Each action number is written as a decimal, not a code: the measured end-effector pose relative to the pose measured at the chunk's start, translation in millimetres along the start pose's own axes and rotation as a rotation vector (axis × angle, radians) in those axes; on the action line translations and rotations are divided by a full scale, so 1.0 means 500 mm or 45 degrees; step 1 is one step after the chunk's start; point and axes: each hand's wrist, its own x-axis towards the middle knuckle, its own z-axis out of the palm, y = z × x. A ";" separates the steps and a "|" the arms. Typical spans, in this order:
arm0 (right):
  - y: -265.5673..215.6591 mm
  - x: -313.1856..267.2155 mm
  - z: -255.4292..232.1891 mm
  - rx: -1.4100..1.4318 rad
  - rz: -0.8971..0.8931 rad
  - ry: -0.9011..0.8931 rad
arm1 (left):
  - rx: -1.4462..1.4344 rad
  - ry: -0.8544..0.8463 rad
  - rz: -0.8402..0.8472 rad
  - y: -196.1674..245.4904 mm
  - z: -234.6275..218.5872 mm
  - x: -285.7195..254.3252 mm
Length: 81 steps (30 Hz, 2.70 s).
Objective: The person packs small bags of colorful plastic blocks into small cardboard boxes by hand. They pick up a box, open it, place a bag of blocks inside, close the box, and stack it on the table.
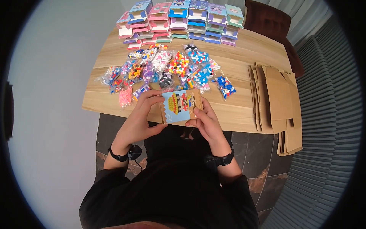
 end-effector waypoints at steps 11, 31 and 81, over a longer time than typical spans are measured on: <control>0.015 -0.005 0.000 0.139 -0.003 -0.069 | -0.122 0.025 -0.003 -0.018 -0.009 -0.012; 0.027 0.007 -0.008 0.363 -0.014 -0.087 | -0.078 0.295 -0.137 -0.056 0.004 -0.033; 0.007 -0.036 -0.123 0.590 -0.267 0.216 | -1.306 0.766 -0.534 -0.177 0.060 0.103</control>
